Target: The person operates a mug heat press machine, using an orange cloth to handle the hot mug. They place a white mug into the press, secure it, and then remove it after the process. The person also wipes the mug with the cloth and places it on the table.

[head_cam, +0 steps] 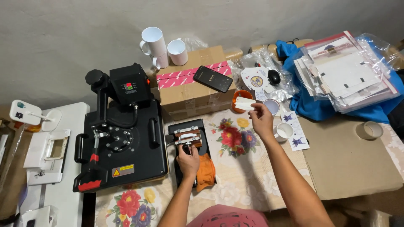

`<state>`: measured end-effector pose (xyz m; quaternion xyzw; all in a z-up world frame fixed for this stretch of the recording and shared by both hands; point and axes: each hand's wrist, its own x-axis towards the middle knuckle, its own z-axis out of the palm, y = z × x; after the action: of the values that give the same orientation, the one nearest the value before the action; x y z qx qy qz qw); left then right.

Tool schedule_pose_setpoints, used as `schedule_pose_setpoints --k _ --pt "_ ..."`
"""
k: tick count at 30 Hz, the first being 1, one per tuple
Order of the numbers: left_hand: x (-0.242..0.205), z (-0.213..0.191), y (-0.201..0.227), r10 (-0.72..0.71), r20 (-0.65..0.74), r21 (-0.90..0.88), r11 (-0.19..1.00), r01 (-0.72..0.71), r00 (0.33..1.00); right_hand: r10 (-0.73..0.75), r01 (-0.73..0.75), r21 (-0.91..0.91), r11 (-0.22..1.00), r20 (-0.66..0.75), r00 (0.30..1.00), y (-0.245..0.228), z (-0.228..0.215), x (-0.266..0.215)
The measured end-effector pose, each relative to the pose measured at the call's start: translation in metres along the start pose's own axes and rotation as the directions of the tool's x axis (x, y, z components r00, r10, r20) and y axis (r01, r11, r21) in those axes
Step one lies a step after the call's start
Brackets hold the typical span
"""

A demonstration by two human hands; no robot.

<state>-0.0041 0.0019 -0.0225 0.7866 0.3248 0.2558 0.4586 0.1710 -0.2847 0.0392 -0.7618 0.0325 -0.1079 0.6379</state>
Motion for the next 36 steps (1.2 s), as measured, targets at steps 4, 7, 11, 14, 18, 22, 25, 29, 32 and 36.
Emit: schedule_pose_setpoints --k 4,7,11,14,18,22,25,29,32,36 --pt "0.000 -0.002 0.003 0.016 -0.003 -0.004 1.000 -0.016 1.000 0.038 -0.041 -0.098 0.994 -0.031 0.999 0.040 0.002 0.030" --pt "0.001 0.000 0.001 0.026 -0.006 -0.008 1.000 -0.026 1.000 0.095 -0.099 -0.117 0.988 -0.042 0.995 0.054 0.004 0.040" --pt "-0.001 -0.002 0.006 0.033 -0.004 -0.006 0.999 -0.033 0.999 -0.034 0.013 0.178 0.984 0.116 0.993 0.049 0.008 0.023" --pt "0.001 -0.001 0.006 0.043 -0.014 -0.014 0.999 -0.043 0.999 -0.027 0.016 0.107 0.994 0.095 0.995 0.053 0.012 -0.011" --pt "-0.001 -0.003 0.006 0.049 -0.014 -0.028 0.998 -0.049 0.999 0.080 -0.019 -0.207 0.978 0.292 0.953 0.078 0.030 -0.083" --pt "-0.001 -0.003 0.007 0.053 -0.006 -0.023 0.998 -0.054 0.999 -0.078 0.235 -0.255 0.938 0.506 0.859 0.054 0.061 -0.160" --pt "0.001 -0.002 0.006 0.040 0.000 -0.022 0.999 -0.040 0.999 -0.279 0.584 -0.213 0.783 0.720 0.636 0.031 0.073 -0.195" --pt "0.003 -0.002 0.005 0.068 -0.012 -0.029 0.997 -0.068 0.998 -0.108 0.763 -0.302 0.572 0.894 0.435 0.006 0.094 -0.217" --pt "0.003 -0.003 0.007 0.085 -0.017 -0.035 0.996 -0.086 0.996 0.024 0.835 -0.365 0.412 0.920 0.391 0.004 0.112 -0.222" --pt "0.003 0.002 0.003 0.095 -0.018 -0.024 0.995 -0.096 0.995 -0.090 0.917 -0.350 0.191 0.924 0.371 0.031 0.133 -0.223"
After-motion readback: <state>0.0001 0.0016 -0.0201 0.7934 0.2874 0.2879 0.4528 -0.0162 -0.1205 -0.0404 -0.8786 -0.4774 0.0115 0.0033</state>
